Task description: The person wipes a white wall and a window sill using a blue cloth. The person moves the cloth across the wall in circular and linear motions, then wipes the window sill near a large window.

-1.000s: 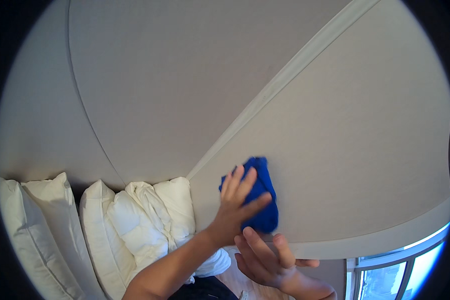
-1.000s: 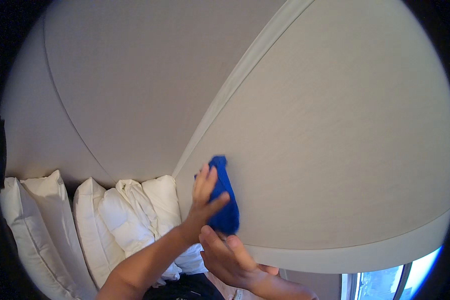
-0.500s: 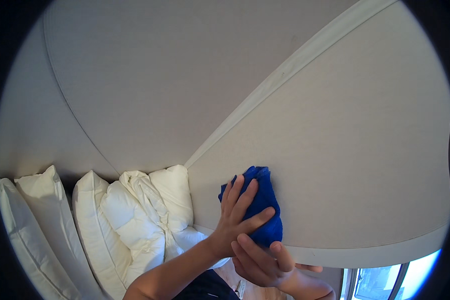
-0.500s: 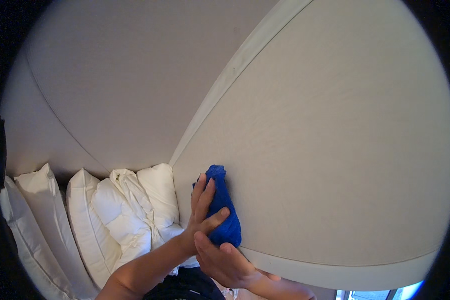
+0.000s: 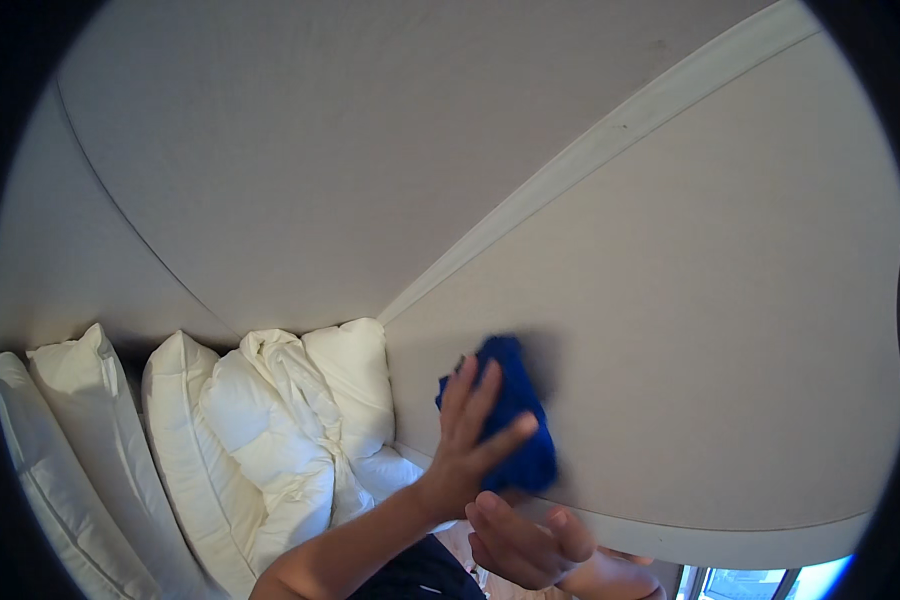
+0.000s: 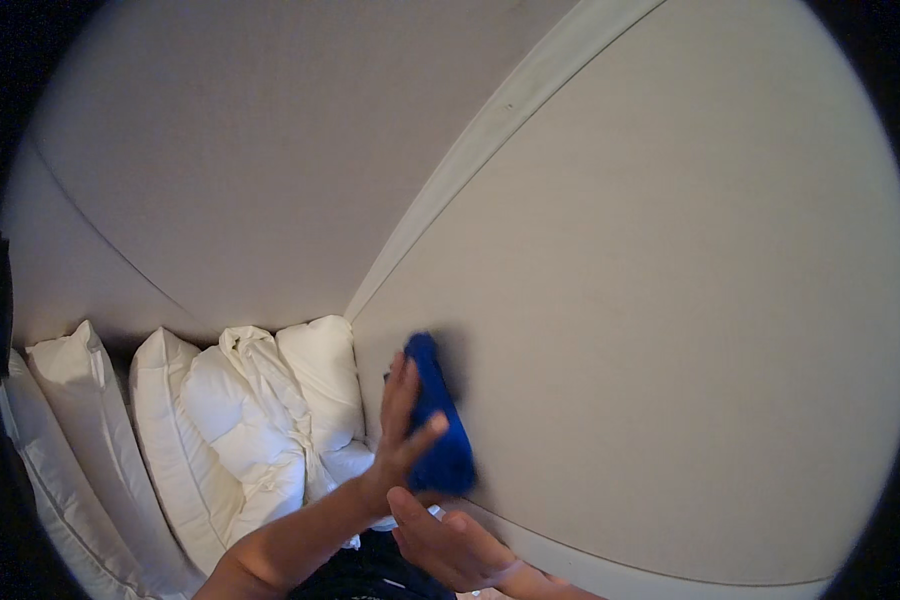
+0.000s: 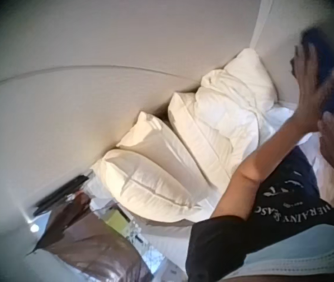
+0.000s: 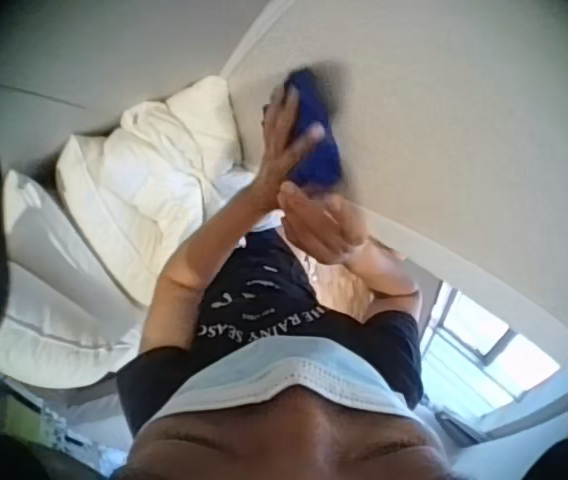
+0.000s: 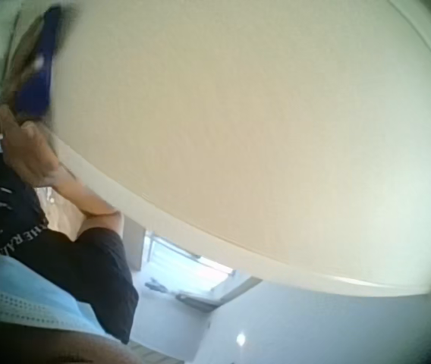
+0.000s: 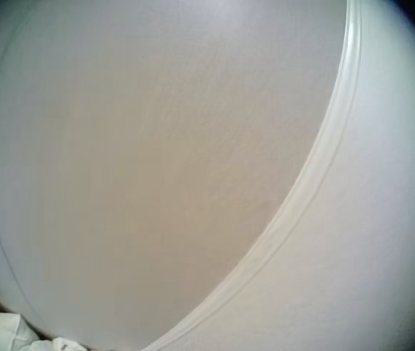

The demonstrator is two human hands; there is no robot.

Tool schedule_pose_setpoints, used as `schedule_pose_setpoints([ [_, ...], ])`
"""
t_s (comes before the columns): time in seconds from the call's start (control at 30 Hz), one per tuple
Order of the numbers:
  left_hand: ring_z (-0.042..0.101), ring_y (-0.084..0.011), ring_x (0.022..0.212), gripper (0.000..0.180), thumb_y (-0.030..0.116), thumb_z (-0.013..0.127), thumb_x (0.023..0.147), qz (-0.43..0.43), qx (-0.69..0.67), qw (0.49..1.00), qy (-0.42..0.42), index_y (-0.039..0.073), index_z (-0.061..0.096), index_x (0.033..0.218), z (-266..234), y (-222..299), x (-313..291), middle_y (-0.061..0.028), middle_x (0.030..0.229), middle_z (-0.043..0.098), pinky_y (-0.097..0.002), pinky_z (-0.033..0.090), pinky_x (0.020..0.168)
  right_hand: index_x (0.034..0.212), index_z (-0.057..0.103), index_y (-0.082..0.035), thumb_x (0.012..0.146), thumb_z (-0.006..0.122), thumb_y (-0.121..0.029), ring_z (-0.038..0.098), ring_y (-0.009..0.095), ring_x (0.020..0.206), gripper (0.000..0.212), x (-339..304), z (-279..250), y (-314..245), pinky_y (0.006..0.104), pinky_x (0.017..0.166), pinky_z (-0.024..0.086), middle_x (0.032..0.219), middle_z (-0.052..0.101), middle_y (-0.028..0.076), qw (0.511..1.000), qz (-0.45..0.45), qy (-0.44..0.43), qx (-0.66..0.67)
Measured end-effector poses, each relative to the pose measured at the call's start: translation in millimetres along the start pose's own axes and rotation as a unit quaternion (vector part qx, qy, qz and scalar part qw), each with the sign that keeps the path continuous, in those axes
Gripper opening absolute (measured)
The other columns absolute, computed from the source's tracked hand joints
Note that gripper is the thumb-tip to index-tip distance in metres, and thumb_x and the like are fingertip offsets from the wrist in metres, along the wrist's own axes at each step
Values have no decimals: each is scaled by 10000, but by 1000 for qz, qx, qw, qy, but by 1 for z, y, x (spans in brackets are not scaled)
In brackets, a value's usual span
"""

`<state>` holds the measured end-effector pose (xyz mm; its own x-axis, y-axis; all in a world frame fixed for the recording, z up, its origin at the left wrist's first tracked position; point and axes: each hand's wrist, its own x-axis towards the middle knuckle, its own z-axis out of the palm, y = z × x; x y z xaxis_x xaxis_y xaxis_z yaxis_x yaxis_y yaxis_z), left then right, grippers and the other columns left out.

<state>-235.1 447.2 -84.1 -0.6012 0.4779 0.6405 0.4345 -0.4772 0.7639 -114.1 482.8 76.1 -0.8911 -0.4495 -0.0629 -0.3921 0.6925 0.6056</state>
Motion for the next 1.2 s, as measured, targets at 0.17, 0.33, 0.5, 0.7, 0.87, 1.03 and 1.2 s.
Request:
schedule_pose_setpoints([
  [0.17, 168, -491, 1481, 714, 516, 669, 866, 71, 11, 997, 3, 325, 418, 1506, -1, -28, 4, -234, 1620, 202, -640, 158, 1146, 1259, 597, -147, 986, 470, -345, 420, 223, 1423, 361, -4, 6, -19, 547, 1203, 114, 1444, 529, 116, 998, 3, -60, -9],
  [0.33, 143, -500, 1483, 783, 499, 640, 880, -46, 20, 997, 54, 158, 375, 1533, -20, -65, 29, -276, 1611, 185, -599, 155, 1158, 910, 747, -126, 923, 581, -265, 668, 100, 1132, 217, -18, 14, -5, 441, 1117, 319, 1066, 754, 16, 990, 68, 85, 85],
  [0.5, 131, -502, 1486, 732, 455, 680, 852, -43, -7, 999, 26, 245, 424, 1505, -8, -35, 7, -252, 1617, 192, -621, 146, 1153, 901, 743, -135, 940, 534, -231, 671, 95, 1130, 233, -20, 21, -7, 460, 1148, 301, 1077, 754, 16, 992, 69, 91, 59],
  [0.7, 137, -516, 1481, 751, 504, 731, 779, 18, 6, 1000, 11, 315, 481, 1461, 3, -38, -38, -237, 1622, 195, -645, 140, 1147, 940, 737, -138, 949, 509, -263, 662, 100, 1151, 260, -21, 20, -5, 494, 1166, 260, 1096, 750, 2, 998, 29, 42, 39],
  [0.87, 125, -489, 1494, 765, 478, 679, 829, -43, 8, 998, 42, 242, 424, 1510, -5, -75, -8, -245, 1624, 175, -623, 123, 1162, 973, 708, -171, 955, 495, -295, 646, 131, 1187, 247, -21, 15, -7, 578, 1154, 212, 1107, 739, -20, 999, 25, 26, 13],
  [1.03, 96, -475, 1503, 749, 450, 651, 862, -144, -42, 985, 90, 219, 398, 1528, -7, -78, 2, -247, 1633, 139, -607, 96, 1173, 966, 712, -187, 949, 498, -267, 634, 187, 1216, 229, 37, -17, 50, 651, 1124, 210, 1106, 729, -9, 991, -96, -83, -50],
  [1.2, 100, -490, 1497, 750, 478, 657, 865, -70, 1, 997, 31, 229, 404, 1525, 2, -33, -24, -263, 1627, 141, -606, 118, 1167, 938, 717, -166, 939, 507, -253, 641, 207, 1204, 227, 13, 4, 20, 665, 1101, 255, 1106, 727, 14, 987, -37, 0, 159],
])
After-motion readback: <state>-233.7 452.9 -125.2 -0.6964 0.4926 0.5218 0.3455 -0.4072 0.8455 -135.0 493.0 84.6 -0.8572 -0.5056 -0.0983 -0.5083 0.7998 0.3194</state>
